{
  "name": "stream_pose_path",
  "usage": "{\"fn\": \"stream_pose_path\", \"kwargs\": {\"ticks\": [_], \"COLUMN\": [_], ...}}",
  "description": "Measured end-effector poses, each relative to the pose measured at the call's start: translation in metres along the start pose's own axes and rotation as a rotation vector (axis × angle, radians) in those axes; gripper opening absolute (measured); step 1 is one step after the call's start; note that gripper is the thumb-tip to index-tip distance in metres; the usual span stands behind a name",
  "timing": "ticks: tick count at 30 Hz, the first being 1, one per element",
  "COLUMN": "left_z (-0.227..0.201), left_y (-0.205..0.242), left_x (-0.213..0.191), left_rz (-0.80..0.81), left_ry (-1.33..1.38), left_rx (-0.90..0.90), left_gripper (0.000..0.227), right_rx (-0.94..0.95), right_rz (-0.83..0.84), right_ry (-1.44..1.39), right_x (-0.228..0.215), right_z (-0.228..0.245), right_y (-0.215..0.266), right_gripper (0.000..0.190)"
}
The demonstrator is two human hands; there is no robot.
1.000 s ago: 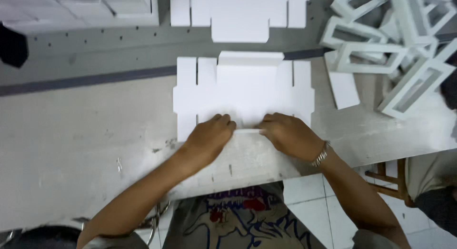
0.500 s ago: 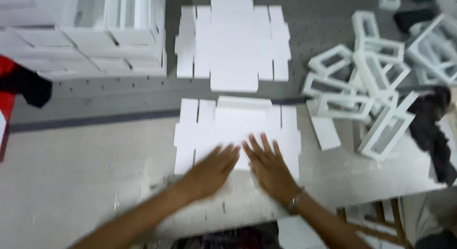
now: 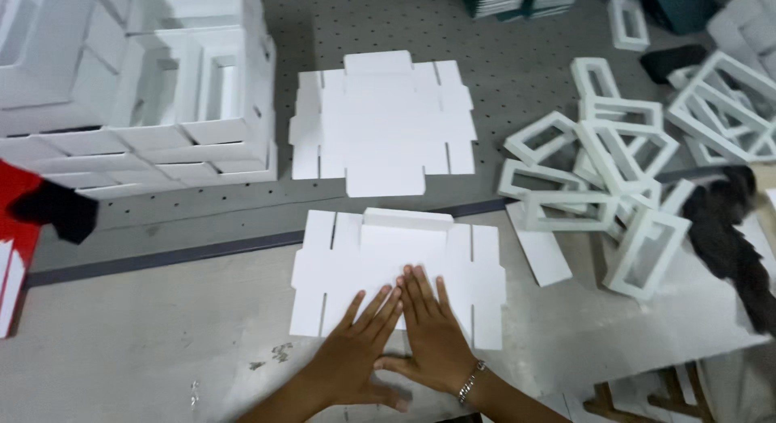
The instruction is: The person folds flat white cardboard pieces into small rectangular boxes by hand. They fold the side flaps, tuck the tabs into slots, and then place the finished boxes into a stack on the left side of the table.
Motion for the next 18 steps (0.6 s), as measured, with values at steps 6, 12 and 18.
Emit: {"fn": "stream_pose_path", "kwargs": {"ticks": [6, 12, 18], "left_z": [0.0, -0.011, -0.01], "left_y": [-0.001, 0.006, 0.0], "left_x": [-0.006, 0.011, -0.012], "left_rz": [-0.009, -0.104, 0.618], "left_ry": [-0.132, -0.155, 0.61], "left_rx": [0.103, 0.094, -0.238], "left_gripper": [0.184, 0.195, 0.145], "right_rx": [-0.013, 0.074, 0.034], "right_rz": [-0.06, -0.153, 0.12], "right_ry": [0.11, -0.01, -0.641], "right_x": [-0.011, -0.006, -0.021], "right_z": [0.004, 0.025, 0.001], "right_y": [0.025, 0.042, 0.02], "right_gripper": [0.138, 0.129, 0.11]}}
Point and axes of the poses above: each hand's wrist, its own y-axis away from the middle knuckle, its own x-axis out of the palm, z = x × y, the point moved 3 cm from there along -y, towards the middle knuckle, and after that the axes turned 13 degrees about -z, right-handed, at the moved point
